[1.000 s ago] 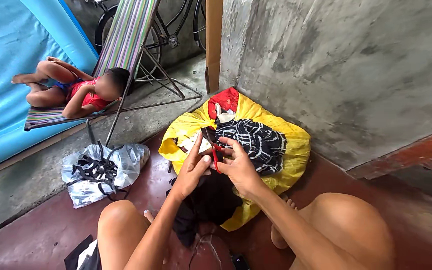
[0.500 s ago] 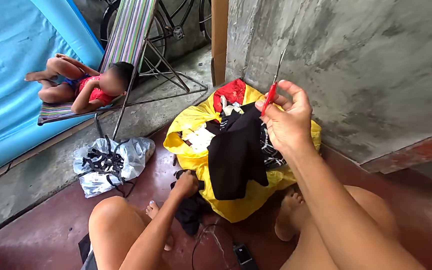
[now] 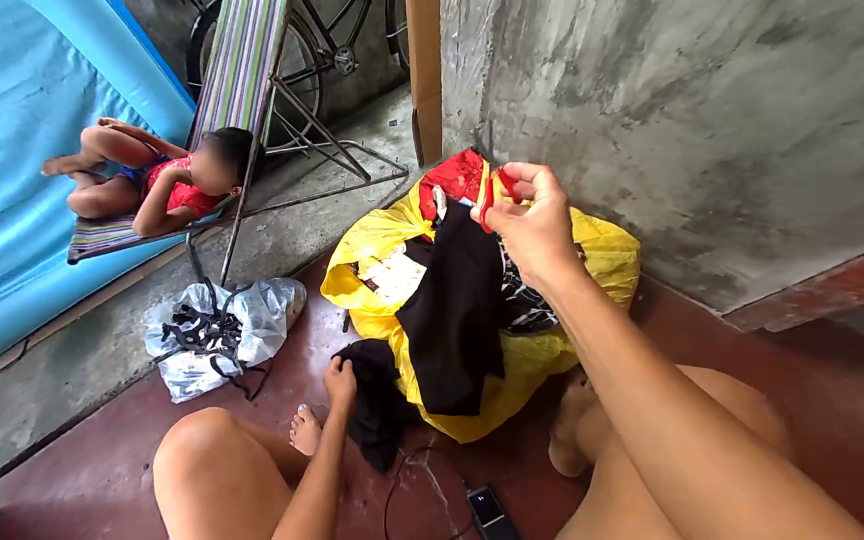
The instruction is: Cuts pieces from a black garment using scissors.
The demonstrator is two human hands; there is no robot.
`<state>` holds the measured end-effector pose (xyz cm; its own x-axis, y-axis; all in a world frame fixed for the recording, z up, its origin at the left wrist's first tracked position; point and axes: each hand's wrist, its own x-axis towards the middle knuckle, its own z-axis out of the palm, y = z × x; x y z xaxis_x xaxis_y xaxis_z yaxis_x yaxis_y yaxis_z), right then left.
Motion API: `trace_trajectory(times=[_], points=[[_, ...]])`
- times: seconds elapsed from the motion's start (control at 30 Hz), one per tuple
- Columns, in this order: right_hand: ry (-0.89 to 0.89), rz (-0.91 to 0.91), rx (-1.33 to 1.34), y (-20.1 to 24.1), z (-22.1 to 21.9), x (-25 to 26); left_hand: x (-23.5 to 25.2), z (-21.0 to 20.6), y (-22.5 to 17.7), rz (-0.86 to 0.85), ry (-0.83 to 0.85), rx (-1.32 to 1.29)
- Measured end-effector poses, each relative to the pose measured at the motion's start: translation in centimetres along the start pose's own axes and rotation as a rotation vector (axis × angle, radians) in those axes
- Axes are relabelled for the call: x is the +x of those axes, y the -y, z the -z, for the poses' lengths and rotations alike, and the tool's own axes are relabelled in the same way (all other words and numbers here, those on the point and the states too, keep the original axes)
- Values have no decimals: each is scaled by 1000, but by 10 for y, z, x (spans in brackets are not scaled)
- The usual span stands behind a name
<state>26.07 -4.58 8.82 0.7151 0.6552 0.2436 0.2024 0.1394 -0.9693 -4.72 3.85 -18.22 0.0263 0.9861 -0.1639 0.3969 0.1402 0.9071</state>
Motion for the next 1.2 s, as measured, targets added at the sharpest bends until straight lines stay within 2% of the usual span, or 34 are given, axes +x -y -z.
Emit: trace_trajectory(times=[0.13,0.27,0.33,0.43,0.57,0.63,0.73,0.87,1.0,1.1,1.2], points=[[133,-84,-106,-5,-14,-16,3,18,-79,-285,258,-25],[283,-129,-68,-15,-33,-40,-16,47,-168,-662,446,195],[325,-149,-73,-16,-40,-52,-25,59,-205,-777,469,251],[348,-172,-45,-9,-42,-69,-37,73,-261,-851,438,260],[368,-118,-15,-7,-39,-73,-44,96,-334,-1014,417,144],[344,-71,-8,-9,-37,-71,-45,105,-368,-1100,476,82],[223,-49,-2,-16,-36,-66,-59,115,-418,-1120,490,43],[97,-41,-18,-30,-34,-63,-72,113,-474,-1120,484,-133],[199,-116,-106,-46,-29,-69,-72,106,-522,-1127,442,-218],[293,-195,-50,-44,-22,-65,-71,99,-550,-1057,412,-300],[228,-140,-16,-27,-5,-55,-74,95,-569,-1021,381,-389]])
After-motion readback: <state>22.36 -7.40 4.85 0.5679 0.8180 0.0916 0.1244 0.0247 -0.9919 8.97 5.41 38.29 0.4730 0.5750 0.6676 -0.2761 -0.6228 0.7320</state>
